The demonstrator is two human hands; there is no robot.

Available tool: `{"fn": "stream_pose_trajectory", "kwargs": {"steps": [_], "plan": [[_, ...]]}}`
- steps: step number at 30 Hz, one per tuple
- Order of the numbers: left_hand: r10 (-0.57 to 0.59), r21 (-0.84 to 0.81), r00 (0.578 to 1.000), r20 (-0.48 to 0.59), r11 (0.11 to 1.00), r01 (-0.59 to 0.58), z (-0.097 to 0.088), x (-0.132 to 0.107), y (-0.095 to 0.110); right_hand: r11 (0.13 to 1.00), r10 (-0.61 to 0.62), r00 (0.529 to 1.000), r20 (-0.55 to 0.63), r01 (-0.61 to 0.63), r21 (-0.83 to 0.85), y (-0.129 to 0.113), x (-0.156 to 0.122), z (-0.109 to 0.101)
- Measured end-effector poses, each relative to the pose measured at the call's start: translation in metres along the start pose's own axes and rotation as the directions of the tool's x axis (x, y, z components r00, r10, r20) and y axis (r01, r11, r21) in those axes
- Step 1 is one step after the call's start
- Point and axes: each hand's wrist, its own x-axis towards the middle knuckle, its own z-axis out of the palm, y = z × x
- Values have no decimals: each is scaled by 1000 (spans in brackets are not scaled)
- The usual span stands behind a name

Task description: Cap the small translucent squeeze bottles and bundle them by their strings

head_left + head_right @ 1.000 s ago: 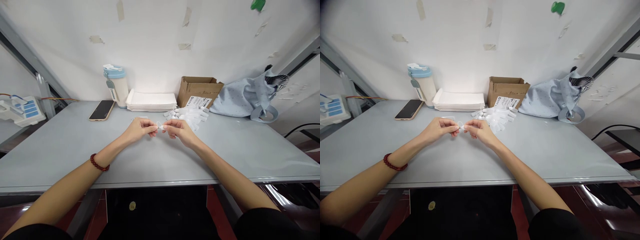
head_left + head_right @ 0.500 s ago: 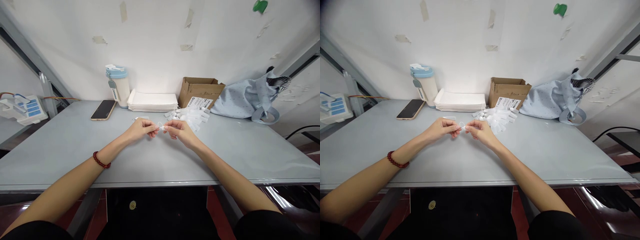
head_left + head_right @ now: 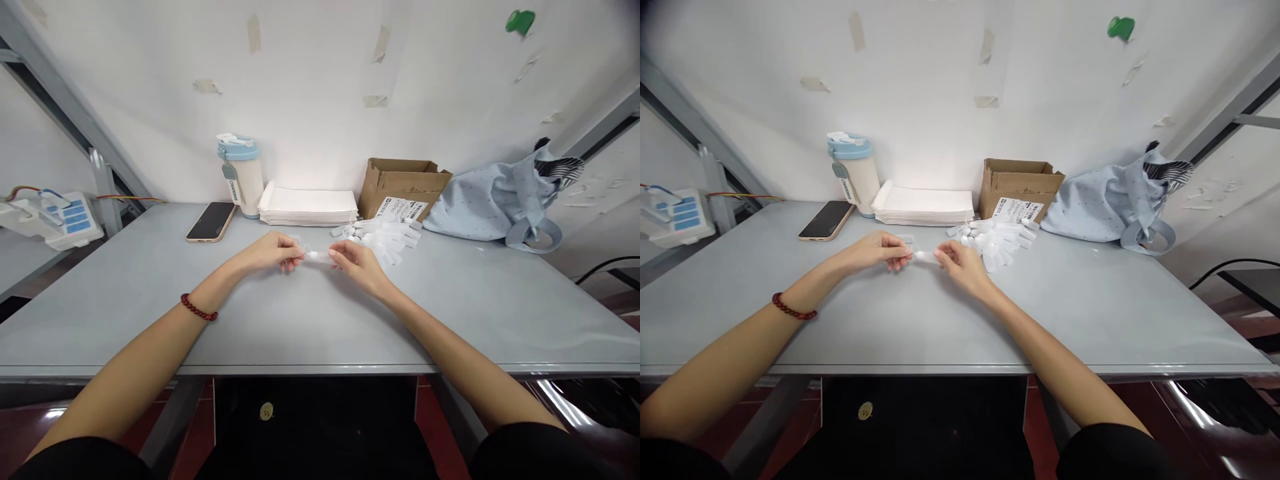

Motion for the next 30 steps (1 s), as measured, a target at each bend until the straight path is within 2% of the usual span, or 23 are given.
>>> {"fn": "stream_pose_trajectory", "kwargs": {"steps": [3, 7, 9, 12, 15, 19, 22, 26, 28, 30], "plan": [[-41, 82, 991, -124, 995, 51, -15, -1, -2, 981, -101, 981, -166, 71, -181, 8, 8, -14], [-49, 205, 964, -260, 973, 104, -28, -6, 1, 931, -163, 952, -259, 61, -360, 16, 16, -33], [-57, 283, 963, -264, 950, 134, -32, -8, 2, 901, -176, 946, -271, 43, -432, 21, 17, -37], [-106, 375, 975, -195, 910, 174, -37, -9, 1, 828, -176, 950, -259, 1, -560, 26, 18, -34], [-166, 467, 973, -159, 856, 223, -41, -9, -2, 692, -165, 960, -228, -52, -720, 27, 17, -26], [-175, 568, 959, -221, 776, 273, -44, -7, -9, 510, -149, 972, -180, -80, -857, 23, 15, -16], [-121, 624, 947, -299, 725, 290, -43, -5, -14, 417, -124, 979, -161, -96, -904, 20, 14, -10], [32, 719, 922, -385, 637, 278, -31, -4, -12, 339, -123, 983, -139, -90, -937, 22, 13, -4], [123, 732, 928, -353, 653, 192, -20, -4, -8, 327, -120, 985, -126, -81, -942, 23, 13, -3], [192, 706, 957, -219, 707, 19, -9, -5, -4, 330, -110, 986, -121, -79, -941, 23, 13, -2]]}}
